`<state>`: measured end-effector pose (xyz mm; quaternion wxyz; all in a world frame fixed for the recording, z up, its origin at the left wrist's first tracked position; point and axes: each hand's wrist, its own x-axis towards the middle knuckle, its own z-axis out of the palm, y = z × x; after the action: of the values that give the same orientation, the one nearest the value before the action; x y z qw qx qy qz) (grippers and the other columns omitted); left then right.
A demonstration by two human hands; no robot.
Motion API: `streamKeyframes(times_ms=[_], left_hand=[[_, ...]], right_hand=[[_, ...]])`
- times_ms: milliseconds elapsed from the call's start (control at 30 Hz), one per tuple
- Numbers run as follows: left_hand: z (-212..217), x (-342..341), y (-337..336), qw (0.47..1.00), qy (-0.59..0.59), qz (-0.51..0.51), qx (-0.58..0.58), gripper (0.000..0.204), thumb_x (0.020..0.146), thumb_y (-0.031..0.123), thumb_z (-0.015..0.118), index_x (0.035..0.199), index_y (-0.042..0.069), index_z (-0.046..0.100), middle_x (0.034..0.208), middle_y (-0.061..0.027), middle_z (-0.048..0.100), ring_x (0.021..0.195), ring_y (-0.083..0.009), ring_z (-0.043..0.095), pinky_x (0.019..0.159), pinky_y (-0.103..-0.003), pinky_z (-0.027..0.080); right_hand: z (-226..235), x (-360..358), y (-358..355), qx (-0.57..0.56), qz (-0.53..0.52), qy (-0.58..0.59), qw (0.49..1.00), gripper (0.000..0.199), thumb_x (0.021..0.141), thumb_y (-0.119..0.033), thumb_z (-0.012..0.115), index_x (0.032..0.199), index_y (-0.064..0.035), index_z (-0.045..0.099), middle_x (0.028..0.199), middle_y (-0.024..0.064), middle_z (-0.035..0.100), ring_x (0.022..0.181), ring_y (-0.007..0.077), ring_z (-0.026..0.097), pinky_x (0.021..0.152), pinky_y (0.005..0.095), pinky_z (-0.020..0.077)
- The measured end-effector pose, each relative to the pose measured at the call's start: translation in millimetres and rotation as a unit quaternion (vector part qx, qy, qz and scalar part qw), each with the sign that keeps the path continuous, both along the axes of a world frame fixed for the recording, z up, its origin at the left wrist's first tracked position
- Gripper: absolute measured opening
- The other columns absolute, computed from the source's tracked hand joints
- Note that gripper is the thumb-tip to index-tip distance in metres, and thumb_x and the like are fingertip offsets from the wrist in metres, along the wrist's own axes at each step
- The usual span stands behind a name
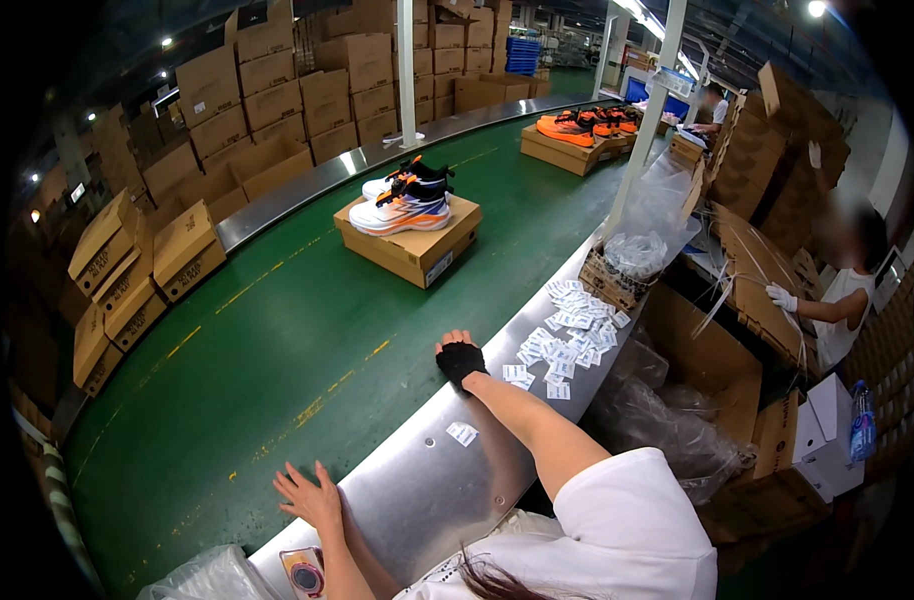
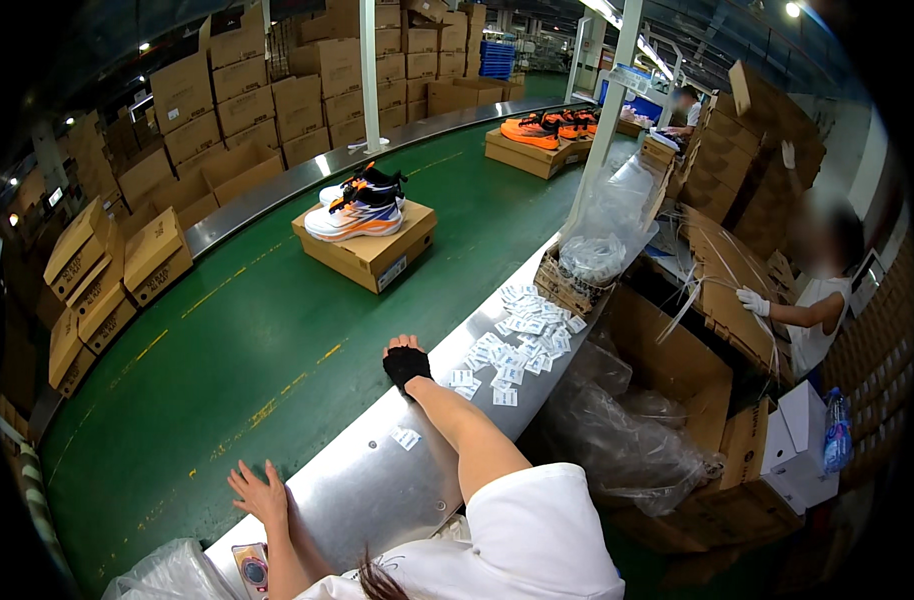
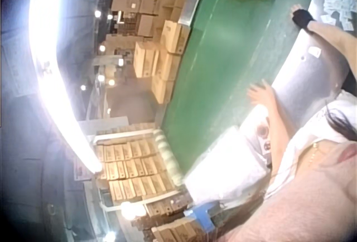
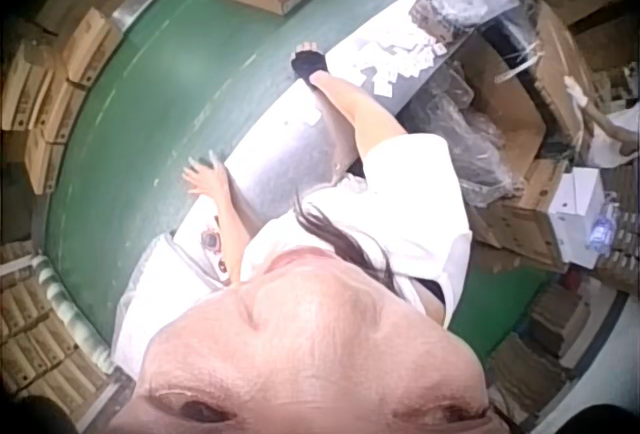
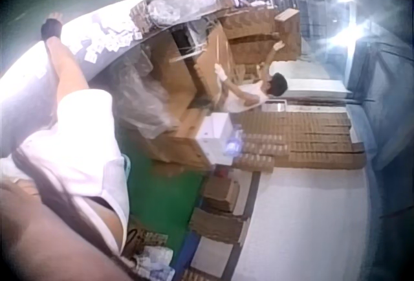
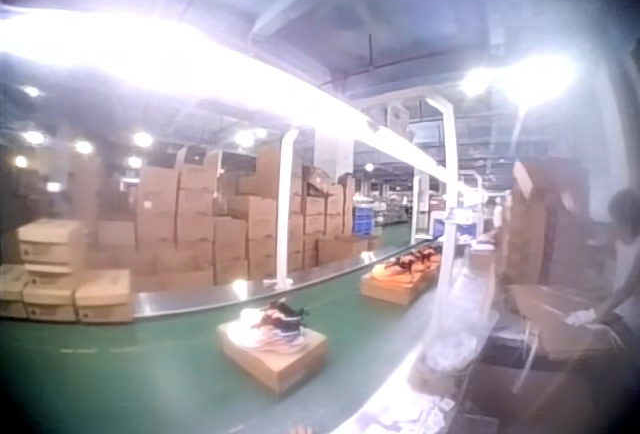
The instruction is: The person picks up a pair of shoes from a conveyor belt, places them into a shoe box with tissue paper, closes the lid, and sets the box on a stack.
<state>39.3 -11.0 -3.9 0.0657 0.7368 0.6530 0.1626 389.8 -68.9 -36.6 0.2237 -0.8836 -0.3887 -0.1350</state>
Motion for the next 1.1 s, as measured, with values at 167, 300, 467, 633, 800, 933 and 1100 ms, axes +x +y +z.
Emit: streamKeyframes(times_ms=[167,300,467,633,800,933,1100], left_hand=[[-4.3,-1.7,1.9,1.000,-0.010,0.002,0.008,0.059,0.085,0.042,0.045,0.127,0.002,0.035,0.133,-0.0216,0.029,0.128,-0.0341,0.020,0.097,-0.059,0.018],[-6.9,-1.4,2.6,1.000,-0.016,0.000,0.015,0.058,0.085,0.041,0.045,0.127,0.002,0.035,0.132,-0.0213,0.031,0.127,-0.0342,0.021,0.096,-0.059,0.018],[-7.9,-4.0,2.8,1.000,-0.014,-0.005,0.024,0.056,0.086,0.039,0.044,0.126,0.002,0.036,0.131,-0.0208,0.032,0.126,-0.0342,0.023,0.096,-0.059,0.020],[-10.6,-4.7,4.2,1.000,-0.011,-0.001,0.029,0.056,0.085,0.039,0.045,0.126,0.002,0.036,0.131,-0.0207,0.032,0.126,-0.0338,0.023,0.095,-0.059,0.020],[-15.3,-5.7,5.6,0.999,-0.017,-0.005,0.038,0.055,0.085,0.039,0.045,0.125,0.001,0.037,0.130,-0.0208,0.034,0.126,-0.0335,0.024,0.095,-0.059,0.021],[-14.4,-5.3,4.5,0.999,-0.025,-0.004,0.043,0.055,0.085,0.039,0.045,0.124,0.001,0.038,0.130,-0.0208,0.034,0.126,-0.0336,0.024,0.095,-0.058,0.022],[-13.2,-4.8,3.6,0.999,-0.028,-0.006,0.042,0.055,0.085,0.040,0.045,0.124,0.001,0.038,0.130,-0.0206,0.034,0.126,-0.0336,0.024,0.095,-0.057,0.021]], right_hand=[[-2.4,0.6,0.6,0.004,0.015,-0.005,1.000,0.020,0.079,-0.025,0.048,0.083,-0.0058,0.053,0.092,0.0100,0.053,0.093,0.0273,0.048,0.077,0.0379,0.0453],[-4.6,3.1,0.1,-0.006,0.015,0.001,1.000,0.021,0.080,-0.025,0.047,0.083,-0.0058,0.053,0.092,0.0104,0.053,0.093,0.0277,0.048,0.078,0.0378,0.0450],[-4.7,1.6,2.3,-0.015,0.018,0.017,1.000,0.022,0.081,-0.026,0.046,0.084,-0.0057,0.054,0.092,0.0107,0.053,0.093,0.0279,0.049,0.079,0.0369,0.0442],[0.6,-1.0,0.4,-0.011,0.021,0.007,1.000,0.021,0.081,-0.025,0.045,0.084,-0.0057,0.054,0.092,0.0109,0.053,0.093,0.0279,0.049,0.080,0.0361,0.0438],[-1.7,0.6,-0.8,-0.003,0.039,-0.020,0.999,0.018,0.082,-0.019,0.045,0.081,-0.0041,0.054,0.089,0.0130,0.053,0.089,0.0291,0.049,0.077,0.0368,0.0445],[-1.6,0.7,-0.8,0.000,0.037,-0.010,0.999,0.019,0.082,-0.020,0.044,0.082,-0.0042,0.054,0.090,0.0128,0.053,0.090,0.0286,0.049,0.078,0.0365,0.0440],[-3.1,1.7,-1.4,-0.004,0.038,-0.009,0.999,0.020,0.083,-0.021,0.044,0.082,-0.0043,0.054,0.090,0.0127,0.053,0.089,0.0283,0.050,0.079,0.0368,0.0436]])
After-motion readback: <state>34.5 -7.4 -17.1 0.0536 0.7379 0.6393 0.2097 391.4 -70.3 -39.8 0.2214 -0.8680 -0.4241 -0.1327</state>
